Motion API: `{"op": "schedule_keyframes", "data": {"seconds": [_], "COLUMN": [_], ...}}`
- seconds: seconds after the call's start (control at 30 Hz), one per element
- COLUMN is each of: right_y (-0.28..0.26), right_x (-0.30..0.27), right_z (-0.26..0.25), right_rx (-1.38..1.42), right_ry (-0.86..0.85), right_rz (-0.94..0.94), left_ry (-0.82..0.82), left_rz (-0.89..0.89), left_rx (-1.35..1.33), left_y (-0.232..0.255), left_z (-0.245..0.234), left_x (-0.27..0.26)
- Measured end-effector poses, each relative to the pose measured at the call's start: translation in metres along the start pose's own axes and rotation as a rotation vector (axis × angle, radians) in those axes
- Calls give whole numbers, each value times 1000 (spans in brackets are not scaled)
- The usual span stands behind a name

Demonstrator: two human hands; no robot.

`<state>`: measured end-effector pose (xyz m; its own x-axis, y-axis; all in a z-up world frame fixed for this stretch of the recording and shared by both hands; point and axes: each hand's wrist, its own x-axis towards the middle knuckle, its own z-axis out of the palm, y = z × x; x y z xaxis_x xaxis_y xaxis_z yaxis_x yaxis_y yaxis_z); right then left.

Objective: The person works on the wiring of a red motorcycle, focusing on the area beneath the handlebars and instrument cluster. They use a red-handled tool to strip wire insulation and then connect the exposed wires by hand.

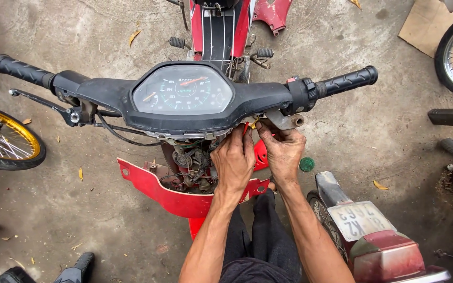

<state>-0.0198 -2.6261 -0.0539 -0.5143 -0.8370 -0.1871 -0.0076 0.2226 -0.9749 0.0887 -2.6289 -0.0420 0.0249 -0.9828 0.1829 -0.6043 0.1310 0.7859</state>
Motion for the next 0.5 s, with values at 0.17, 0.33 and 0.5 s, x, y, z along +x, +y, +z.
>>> {"op": "schedule_keyframes", "data": {"seconds": [0.17, 0.33, 0.5], "right_y": [-11, 1, 3], "right_x": [4, 5, 8], "right_z": [-4, -4, -2], "right_rx": [330, 415, 527], "right_ry": [-121, -177, -99], "right_rz": [367, 476, 521], "left_ry": [-46, -84, -73], "left_rz": [32, 56, 74], "left_rx": [48, 84, 104], "left_y": [3, 2, 8], "left_z": [-6, -8, -15], "left_x": [2, 5, 9]}}
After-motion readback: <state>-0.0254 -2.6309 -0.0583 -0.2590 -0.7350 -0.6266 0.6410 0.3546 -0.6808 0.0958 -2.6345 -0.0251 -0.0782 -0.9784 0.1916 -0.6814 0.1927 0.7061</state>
